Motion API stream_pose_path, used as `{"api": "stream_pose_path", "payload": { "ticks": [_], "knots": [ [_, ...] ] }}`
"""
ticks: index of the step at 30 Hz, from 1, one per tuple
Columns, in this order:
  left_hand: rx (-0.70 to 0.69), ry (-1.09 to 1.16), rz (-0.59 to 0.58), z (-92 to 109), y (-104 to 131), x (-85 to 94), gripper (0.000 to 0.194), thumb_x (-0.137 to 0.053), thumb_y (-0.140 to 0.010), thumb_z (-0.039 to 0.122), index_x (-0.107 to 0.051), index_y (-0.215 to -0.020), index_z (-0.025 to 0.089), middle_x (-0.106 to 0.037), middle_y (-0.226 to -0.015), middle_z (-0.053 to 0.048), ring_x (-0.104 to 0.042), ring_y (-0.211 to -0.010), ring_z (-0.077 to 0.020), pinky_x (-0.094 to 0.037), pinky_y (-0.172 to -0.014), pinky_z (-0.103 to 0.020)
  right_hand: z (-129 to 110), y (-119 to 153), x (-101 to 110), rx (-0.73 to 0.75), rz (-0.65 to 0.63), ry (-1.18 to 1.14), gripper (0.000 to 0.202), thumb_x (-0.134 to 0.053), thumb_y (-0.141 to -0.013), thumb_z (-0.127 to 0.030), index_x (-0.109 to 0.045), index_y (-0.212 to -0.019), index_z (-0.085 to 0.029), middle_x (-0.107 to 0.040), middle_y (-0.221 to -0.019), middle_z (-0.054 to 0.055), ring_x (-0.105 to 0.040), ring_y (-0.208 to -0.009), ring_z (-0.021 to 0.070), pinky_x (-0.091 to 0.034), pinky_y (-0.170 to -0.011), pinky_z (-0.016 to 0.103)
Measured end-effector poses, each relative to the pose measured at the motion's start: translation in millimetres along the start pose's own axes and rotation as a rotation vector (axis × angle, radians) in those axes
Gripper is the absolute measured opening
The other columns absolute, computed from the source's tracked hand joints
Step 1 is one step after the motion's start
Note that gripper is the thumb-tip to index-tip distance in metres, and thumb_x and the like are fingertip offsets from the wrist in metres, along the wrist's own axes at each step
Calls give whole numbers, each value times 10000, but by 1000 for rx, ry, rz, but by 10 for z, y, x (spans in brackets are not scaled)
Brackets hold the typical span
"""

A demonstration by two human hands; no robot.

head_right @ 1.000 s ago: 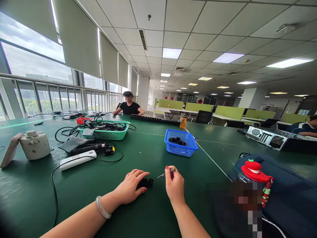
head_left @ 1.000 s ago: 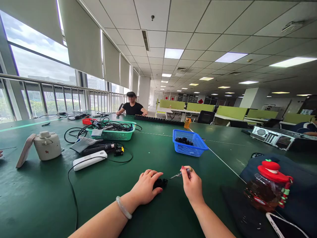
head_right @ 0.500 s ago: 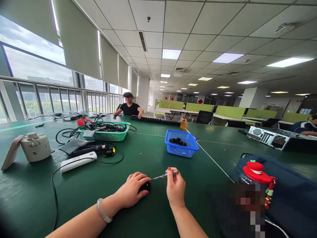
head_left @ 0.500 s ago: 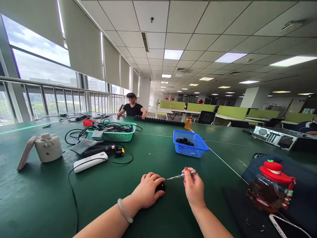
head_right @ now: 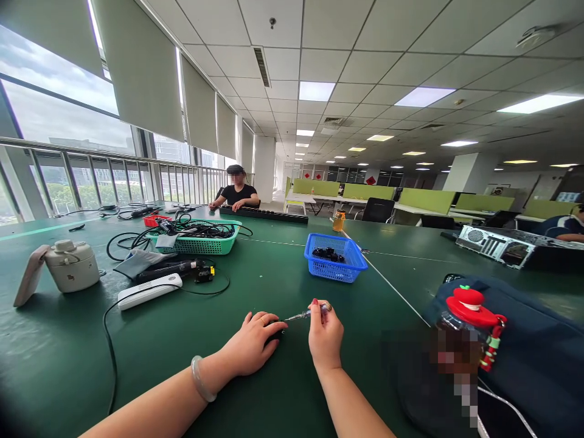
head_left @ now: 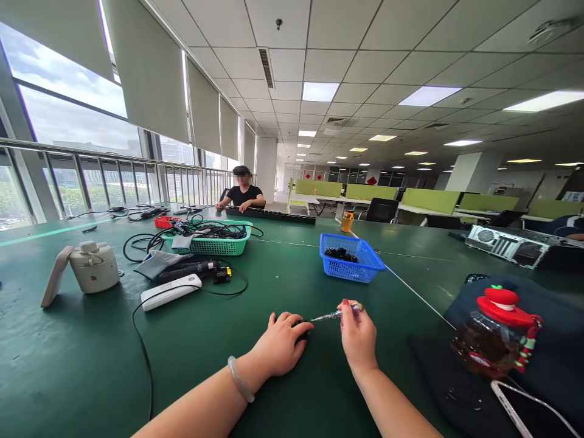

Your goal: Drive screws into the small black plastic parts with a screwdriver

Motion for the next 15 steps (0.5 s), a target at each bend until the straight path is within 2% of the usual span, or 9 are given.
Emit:
{"api": "stream_pose_path", "payload": {
  "ticks": [4, 8, 12, 15],
  "knots": [
    [4, -14, 16, 18, -5, -14, 318, -467, -891, 382, -555, -1185, 303, -532, -1270, -56, -448, -1195, -274, -207, -1082, -594, 31, -22, -18, -36, -47, 5, 471, -464, -827, -617, -618, -713, -186, -588, -513, 21, -566, -510, 191, -426, -524, 279],
    [48, 11, 82, -121, -29, 22, 176, -489, -870, 284, -572, -1021, 246, -585, -1130, -39, -506, -1109, -225, -298, -1063, -490, 57, -45, 14, -65, -29, 30, 471, -466, -811, -626, -615, -715, -190, -611, -545, 36, -581, -538, 207, -421, -534, 285],
    [211, 11, 160, -512, 37, 156, 97, -488, -834, 218, -559, -899, 210, -609, -984, -45, -549, -990, -209, -399, -969, -395, 70, -73, 48, -87, -14, 29, 512, -443, -792, -663, -617, -722, -186, -630, -575, 49, -588, -541, 211, -422, -537, 289],
    [291, -1, 198, -856, 202, 305, 224, -472, -833, 228, -544, -1044, 213, -614, -1014, -55, -560, -996, -215, -426, -935, -366, 69, -94, 67, -80, -4, 25, 517, -438, -790, -665, -615, -721, -184, -644, -593, 60, -599, -558, 216, -424, -543, 288]
  ]
}}
Point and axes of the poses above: each hand's wrist, its own y-axis away from the middle knuckle, its own x-axis out of the back of the hand, z = x × y, the point moved 7 cm from there along -y, towards the middle knuckle
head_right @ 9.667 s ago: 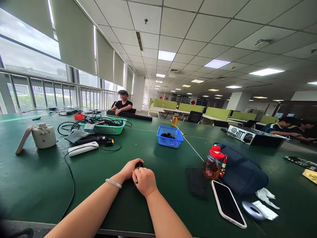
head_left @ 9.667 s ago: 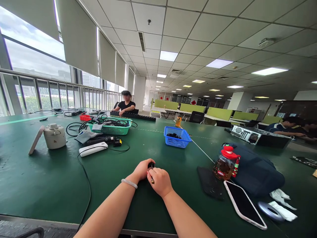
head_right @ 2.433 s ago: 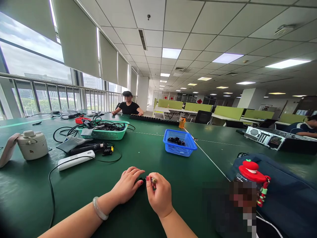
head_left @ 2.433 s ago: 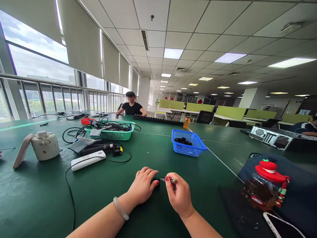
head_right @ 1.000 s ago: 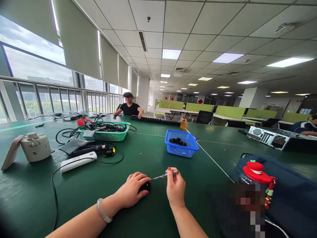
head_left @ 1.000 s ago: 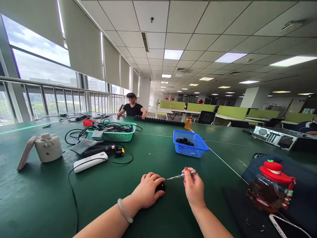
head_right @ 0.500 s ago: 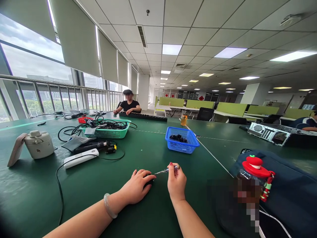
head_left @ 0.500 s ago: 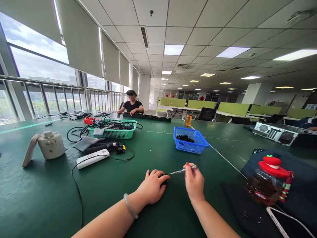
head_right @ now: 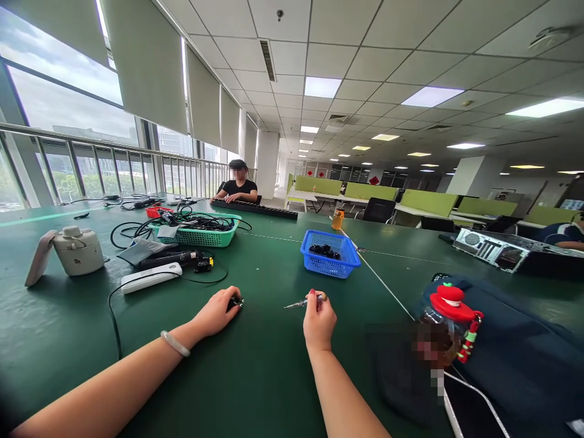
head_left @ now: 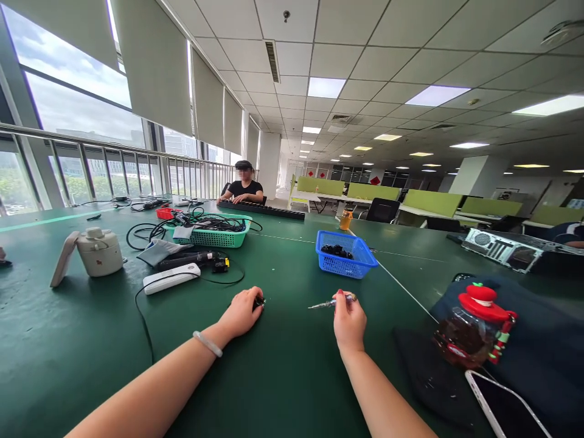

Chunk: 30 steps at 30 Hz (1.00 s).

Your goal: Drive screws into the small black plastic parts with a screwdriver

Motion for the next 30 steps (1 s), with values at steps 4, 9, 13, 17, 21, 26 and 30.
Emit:
{"api": "stream_pose_path", "payload": {
  "ticks": [4, 9, 13, 17, 21, 26, 30],
  "knots": [
    [10, -100, 14, -498, 83, 264, 359, -447, -840, 258, -550, -1183, 222, -584, -1184, -79, -539, -1096, -243, -396, -992, -371, -17, -11, -5, 17, -4, 5, 507, -435, -786, -659, -603, -695, -190, -664, -615, 76, -608, -579, 220, -431, -566, 291],
    [263, -340, 53, -1246, 128, 640, 418, -393, -864, 296, -563, -1229, 185, -556, -1247, -108, -486, -1174, -273, -342, -1033, -372, -78, 8, -36, 47, -23, -14, 502, -430, -789, -660, -587, -672, -197, -665, -605, 76, -599, -562, 208, -433, -563, 285],
    [452, -370, 94, -1596, 155, 815, 471, -366, -875, 353, -526, -1283, 180, -518, -1315, -144, -458, -1211, -324, -350, -999, -439, -118, 27, -84, 82, -66, -4, 491, -413, -807, -645, -568, -665, -202, -646, -590, 57, -578, -542, 191, -430, -560, 277],
    [631, -338, 168, -1585, 168, 820, 519, -353, -867, 474, -530, -1273, 204, -511, -1326, -170, -418, -1225, -390, -341, -949, -550, -119, 44, -129, 99, -110, -12, 459, -411, -827, -608, -562, -674, -202, -633, -597, 43, -570, -546, 179, -435, -570, 268],
    [870, -301, 334, -1469, 191, 780, 495, -386, -843, 405, -549, -1231, 145, -501, -1316, -225, -384, -1224, -414, -275, -946, -626, -120, 55, -129, 109, -109, -8, 442, -415, -842, -584, -560, -676, -200, -617, -591, 31, -556, -542, 170, -432, -569, 262],
    [1065, -252, 407, -1505, 252, 778, 426, -373, -821, 227, -566, -1191, 142, -513, -1282, -232, -405, -1189, -406, -276, -917, -638, -121, 54, -127, 115, -106, -29, 421, -420, -852, -561, -557, -682, -201, -613, -590, 26, -552, -539, 167, -433, -560, 258],
    [1096, -276, 424, -1579, 334, 882, 449, -325, -873, 370, -554, -1172, 124, -500, -1290, -199, -408, -1169, -397, -338, -891, -575, -118, 59, -151, 120, -116, -42, 390, -426, -861, -527, -551, -683, -203, -596, -579, 16, -542, -535, 159, -431, -556, 250]
  ]
}}
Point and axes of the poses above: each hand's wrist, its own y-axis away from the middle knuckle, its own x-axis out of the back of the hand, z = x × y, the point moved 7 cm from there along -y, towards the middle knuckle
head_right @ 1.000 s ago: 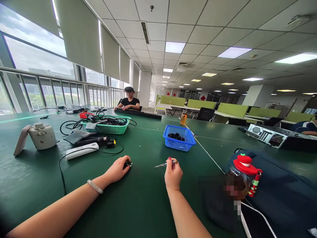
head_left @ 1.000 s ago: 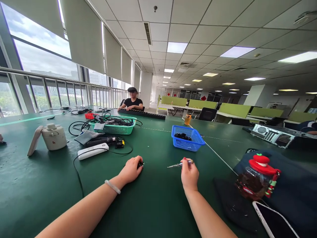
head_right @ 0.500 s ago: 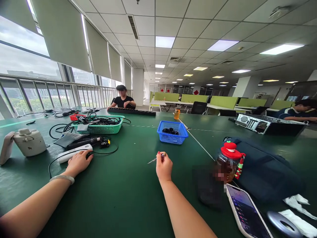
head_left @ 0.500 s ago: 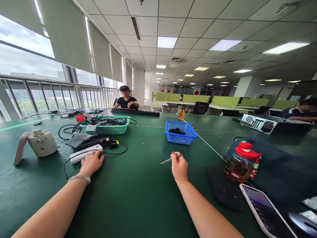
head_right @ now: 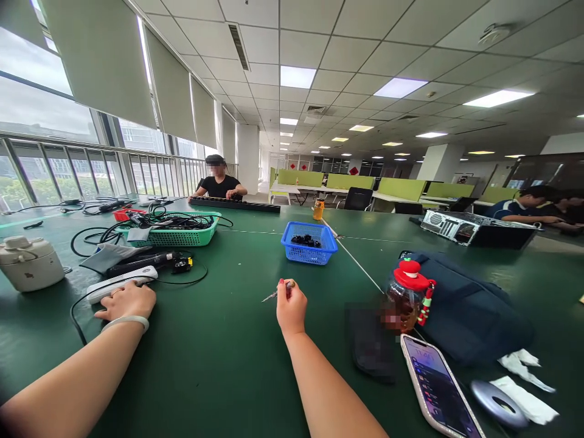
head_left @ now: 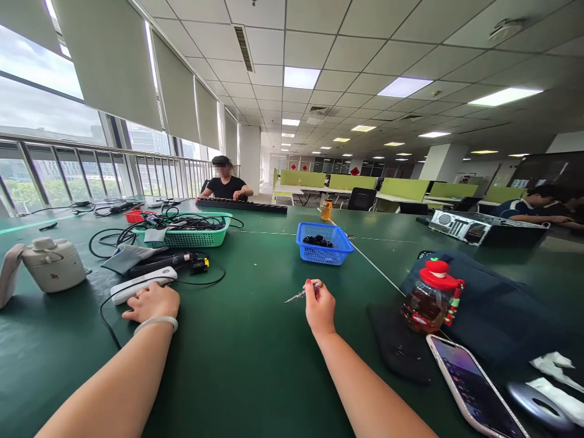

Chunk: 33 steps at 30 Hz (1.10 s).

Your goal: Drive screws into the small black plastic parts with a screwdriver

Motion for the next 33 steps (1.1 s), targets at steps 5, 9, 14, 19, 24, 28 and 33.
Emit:
{"api": "stream_pose_path", "payload": {
  "ticks": [5, 9, 14, 19, 24, 28, 33],
  "knots": [
    [-60, -9, -15, -13, -43, -8, 532, -403, -819, 522, -587, -1150, 149, -531, -1264, -185, -423, -1130, -430, -351, -855, -582, -34, 5, -20, 29, -11, 10, 369, -421, -872, -492, -543, -680, -202, -571, -571, 2, -517, -522, 145, -414, -549, 240],
    [-148, -11, -19, 48, -63, -44, 422, -469, -806, 449, -641, -1099, 198, -598, -1188, -195, -429, -1137, -432, -321, -859, -621, -73, 6, -17, 44, -26, 7, 354, -426, -877, -473, -536, -676, -202, -545, -561, -8, -496, -510, 139, -401, -537, 233],
    [-335, -36, -100, 150, -111, -91, 401, -403, -874, 412, -634, -1135, 214, -610, -1173, -188, -458, -1156, -397, -317, -903, -581, -112, 11, -7, 47, -34, 6, 349, -423, -874, -466, -534, -673, -203, -538, -556, -8, -486, -502, 136, -400, -528, 232],
    [-427, 22, -41, 210, -91, 10, 450, -279, -932, 374, -541, -1255, 204, -555, -1238, -198, -476, -1168, -383, -358, -908, -536, -126, 15, -13, 59, -38, -1, 345, -427, -876, -459, -531, -669, -203, -534, -548, -12, -484, -499, 133, -395, -525, 227],
    [-520, 160, 107, 318, 48, 247, 438, -271, -932, 325, -535, -1217, 122, -578, -1143, -221, -533, -1097, -348, -415, -905, -464, -76, 11, -28, 64, -35, -15, 333, -435, -879, -450, -530, -677, -203, -541, -559, -14, -488, -506, 131, -394, -530, 224],
    [-582, 144, 66, 327, 59, 267, 387, -275, -913, 242, -554, -1151, 116, -596, -1088, -202, -556, -1066, -321, -432, -902, -425, -65, 8, -29, 70, -27, 4, 333, -431, -876, -447, -524, -667, -206, -517, -540, -21, -471, -496, 129, -387, -521, 226],
    [-671, 132, -60, 236, -14, 176, 441, -377, -773, 92, -579, -1155, 182, -596, -1142, -135, -588, -1006, -257, -456, -888, -374, -80, 9, -31, 65, -33, 7, 346, -423, -876, -458, -527, -663, -205, -530, -545, -16, -480, -499, 130, -395, -525, 226]
  ]
}}
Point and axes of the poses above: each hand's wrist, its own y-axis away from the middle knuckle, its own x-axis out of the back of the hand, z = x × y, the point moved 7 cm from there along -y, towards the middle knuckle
